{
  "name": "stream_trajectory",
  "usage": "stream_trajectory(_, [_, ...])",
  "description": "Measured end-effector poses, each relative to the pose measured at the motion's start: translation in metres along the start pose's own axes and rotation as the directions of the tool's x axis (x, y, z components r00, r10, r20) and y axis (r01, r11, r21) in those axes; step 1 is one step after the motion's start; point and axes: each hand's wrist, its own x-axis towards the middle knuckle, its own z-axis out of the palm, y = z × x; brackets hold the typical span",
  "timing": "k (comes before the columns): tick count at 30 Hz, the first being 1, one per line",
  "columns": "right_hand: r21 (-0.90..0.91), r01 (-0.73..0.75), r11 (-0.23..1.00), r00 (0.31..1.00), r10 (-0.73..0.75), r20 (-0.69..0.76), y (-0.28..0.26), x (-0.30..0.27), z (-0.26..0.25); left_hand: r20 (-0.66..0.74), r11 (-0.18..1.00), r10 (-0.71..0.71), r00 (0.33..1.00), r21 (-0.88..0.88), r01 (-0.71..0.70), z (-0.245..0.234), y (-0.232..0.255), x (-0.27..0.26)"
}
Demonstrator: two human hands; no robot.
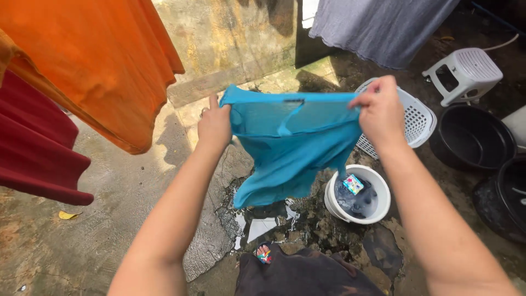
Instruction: Hanging wet laundry on clothes hangers and a clothesline.
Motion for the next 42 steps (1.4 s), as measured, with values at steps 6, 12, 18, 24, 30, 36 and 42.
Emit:
stream_trajectory(6, [-0.267, -0.036, 0.963, 0.973, -0.027, -0.23, -0.012, 0.01, -0.042, -0.182, 0.992, 0.119, 0.976, -0.013, -0.124, -0.103, 0.032, 0.052])
stream_trajectory(12, [-0.4, -0.087, 0.912, 0.856, 0.274, 0.439, 0.069, -0.082, 0.066, 0.289, 0.991, 0.13, 0.949, -0.056, -0.119, 0.082, -0.008, -0.019])
stream_trajectory(18, [-0.278, -0.252, 0.927, 0.927, 0.314, 0.206, 0.04, -0.005, -0.005, 0.268, 0.996, -0.019, 0.963, -0.083, 0.043, -0.081, 0.013, 0.042])
stream_trajectory(24, [-0.085, -0.272, 0.959, 0.932, 0.284, 0.226, 0.049, 0.041, 0.023, 0.189, 0.923, -0.134, 0.973, -0.333, 0.192, -0.043, -0.011, 0.067])
stream_trajectory(30, [0.184, -0.392, 0.901, 0.892, 0.324, 0.314, -0.007, 0.137, -0.007, 0.331, 0.386, -0.25, 0.91, -0.828, 0.407, -0.076, 0.02, 0.124])
stream_trajectory(36, [0.063, 0.046, 0.997, 0.946, -0.064, 0.317, -0.071, 0.259, -0.032, 0.209, 0.043, -0.197, 0.958, -0.974, 0.222, -0.133, 0.066, 0.177])
stream_trajectory(42, [0.725, -0.068, 0.686, 0.998, 0.047, 0.05, -0.176, 0.43, -0.071, 0.108, 0.011, -0.196, 0.975, -0.994, 0.112, -0.152, 0.095, 0.235])
